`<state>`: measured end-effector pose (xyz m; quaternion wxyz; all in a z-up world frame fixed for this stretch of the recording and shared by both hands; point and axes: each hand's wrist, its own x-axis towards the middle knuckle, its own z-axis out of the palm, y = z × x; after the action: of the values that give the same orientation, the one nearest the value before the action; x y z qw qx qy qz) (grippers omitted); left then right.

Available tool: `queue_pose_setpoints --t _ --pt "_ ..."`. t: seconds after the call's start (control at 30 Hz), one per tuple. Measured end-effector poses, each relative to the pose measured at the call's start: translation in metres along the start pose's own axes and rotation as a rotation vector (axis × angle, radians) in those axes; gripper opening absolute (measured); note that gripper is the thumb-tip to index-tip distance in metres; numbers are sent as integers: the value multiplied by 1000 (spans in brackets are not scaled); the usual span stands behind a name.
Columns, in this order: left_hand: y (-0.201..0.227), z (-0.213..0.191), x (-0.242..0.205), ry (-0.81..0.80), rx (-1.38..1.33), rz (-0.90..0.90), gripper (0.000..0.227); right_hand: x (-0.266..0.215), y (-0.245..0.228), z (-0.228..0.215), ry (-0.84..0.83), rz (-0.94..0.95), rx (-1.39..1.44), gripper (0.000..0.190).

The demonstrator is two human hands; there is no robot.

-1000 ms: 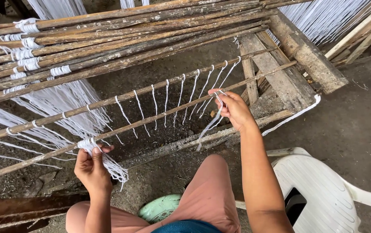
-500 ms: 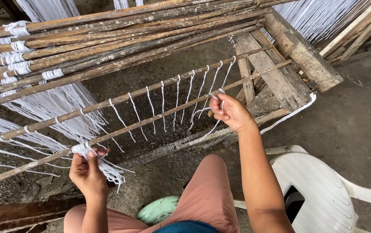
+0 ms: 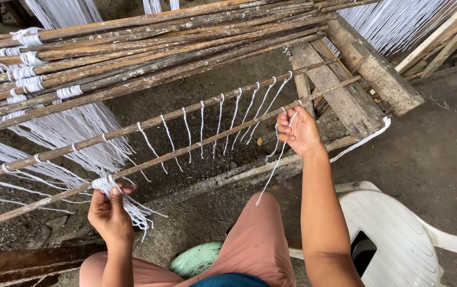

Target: Weaving cotton wicks onto wooden sticks using a manual frame for candle production

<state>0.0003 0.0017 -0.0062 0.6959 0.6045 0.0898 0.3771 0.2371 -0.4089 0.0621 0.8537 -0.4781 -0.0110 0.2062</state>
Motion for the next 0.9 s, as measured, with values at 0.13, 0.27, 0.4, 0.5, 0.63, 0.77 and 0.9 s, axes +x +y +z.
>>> queue_pose_setpoints --t 0.13,0.27,0.4,0.5,0.63,0.77,0.9 --pt "4 1 0 -6 13 -8 9 -2 7 21 138 -55 -217 30" --pt "-6 1 1 -21 -18 16 6 5 77 -1 111 -246 -512 62" --pt "-6 11 0 104 106 11 10 33 212 -109 510 -266 -696 47" --pt "-10 8 1 165 116 3 7 32 292 -116 602 25 -755 55" --pt "-6 18 0 194 -27 -18 10 10 349 -71 84 685 -915 58" --pt "0 16 -8 178 -24 -41 12 -14 272 136 -331 148 -778 23" --pt "7 18 -11 160 -75 -46 11 -29 238 247 -296 -373 -588 30"
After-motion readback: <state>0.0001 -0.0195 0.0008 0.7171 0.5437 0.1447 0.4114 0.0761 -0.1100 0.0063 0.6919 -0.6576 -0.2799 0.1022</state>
